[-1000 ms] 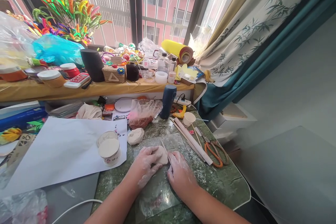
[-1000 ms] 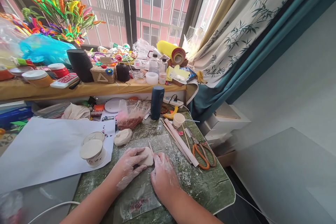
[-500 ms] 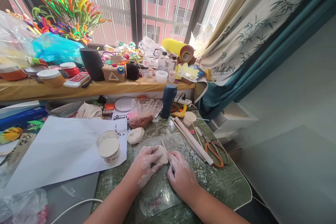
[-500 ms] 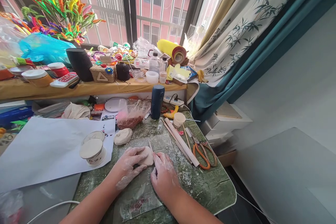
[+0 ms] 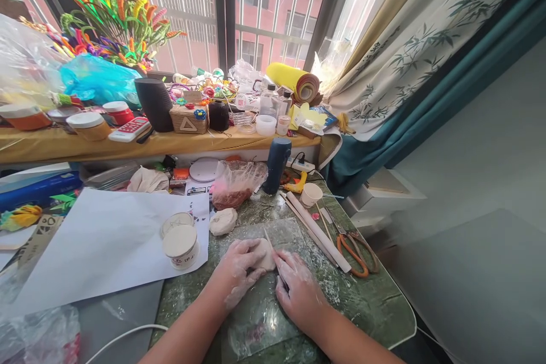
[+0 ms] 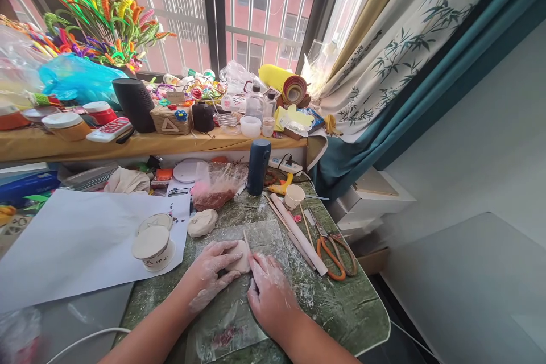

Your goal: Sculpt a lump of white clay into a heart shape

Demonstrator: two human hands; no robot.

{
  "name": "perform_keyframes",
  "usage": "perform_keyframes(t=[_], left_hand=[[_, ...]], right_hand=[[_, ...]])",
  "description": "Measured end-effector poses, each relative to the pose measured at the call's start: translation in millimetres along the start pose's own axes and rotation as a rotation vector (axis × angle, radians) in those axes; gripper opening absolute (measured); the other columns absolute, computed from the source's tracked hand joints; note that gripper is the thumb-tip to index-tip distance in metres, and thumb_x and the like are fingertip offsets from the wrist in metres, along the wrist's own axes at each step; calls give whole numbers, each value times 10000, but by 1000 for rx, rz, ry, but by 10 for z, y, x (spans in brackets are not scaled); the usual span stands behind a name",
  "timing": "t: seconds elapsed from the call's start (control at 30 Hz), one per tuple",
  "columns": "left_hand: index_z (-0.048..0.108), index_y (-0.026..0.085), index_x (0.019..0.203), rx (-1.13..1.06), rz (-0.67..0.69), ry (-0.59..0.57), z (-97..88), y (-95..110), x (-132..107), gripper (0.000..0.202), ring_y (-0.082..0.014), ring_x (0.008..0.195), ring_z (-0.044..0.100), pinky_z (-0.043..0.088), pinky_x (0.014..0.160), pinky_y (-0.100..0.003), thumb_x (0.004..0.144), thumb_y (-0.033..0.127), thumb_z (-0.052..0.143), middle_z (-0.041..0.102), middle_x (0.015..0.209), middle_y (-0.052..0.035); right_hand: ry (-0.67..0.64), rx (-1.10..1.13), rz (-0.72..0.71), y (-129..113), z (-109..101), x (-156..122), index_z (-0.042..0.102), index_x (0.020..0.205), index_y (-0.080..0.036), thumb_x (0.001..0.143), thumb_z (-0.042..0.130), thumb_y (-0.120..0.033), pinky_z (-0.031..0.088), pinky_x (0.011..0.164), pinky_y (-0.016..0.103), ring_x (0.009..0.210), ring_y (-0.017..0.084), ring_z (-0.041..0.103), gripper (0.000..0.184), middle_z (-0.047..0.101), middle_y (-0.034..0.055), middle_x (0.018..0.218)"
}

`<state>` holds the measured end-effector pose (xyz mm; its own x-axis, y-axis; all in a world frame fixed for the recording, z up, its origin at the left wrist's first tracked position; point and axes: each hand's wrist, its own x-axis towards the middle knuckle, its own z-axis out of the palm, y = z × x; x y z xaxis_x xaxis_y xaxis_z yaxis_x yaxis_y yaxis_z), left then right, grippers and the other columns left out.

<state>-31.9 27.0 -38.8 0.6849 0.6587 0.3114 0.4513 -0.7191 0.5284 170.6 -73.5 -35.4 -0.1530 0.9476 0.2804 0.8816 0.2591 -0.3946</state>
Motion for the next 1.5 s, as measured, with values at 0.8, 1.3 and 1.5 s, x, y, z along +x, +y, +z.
perform_keyframes(t=[0.8,1.3,1.5], left_hand=[[708,319,1292,0,9,-32,-66,28,37,429,-299,1122,653,560,975,-486,870,268,767,682,1321,-95],[732,277,1218,24,-8,-35,-60,40,29,347,-307,1139,643,564,973,-504,874,274,772,680,1330,-105],[732,283,1225,-3,12,0,-57,13,22,356,-295,1132,659,564,980,-487,871,278,768,691,1328,-103]], right_hand=[[41,-54,-27,-24,34,-23,569,1376,-178,918,530,-83,548,871,386,954,252,657,470,698,75,1004],[20,-27,56,87,-100,12,663,1210,-218,974,540,-162,498,870,407,948,259,615,272,674,56,980],[24,-81,68,126,-108,49,677,1225,-222,959,535,-115,472,876,377,936,239,596,320,666,52,966]])
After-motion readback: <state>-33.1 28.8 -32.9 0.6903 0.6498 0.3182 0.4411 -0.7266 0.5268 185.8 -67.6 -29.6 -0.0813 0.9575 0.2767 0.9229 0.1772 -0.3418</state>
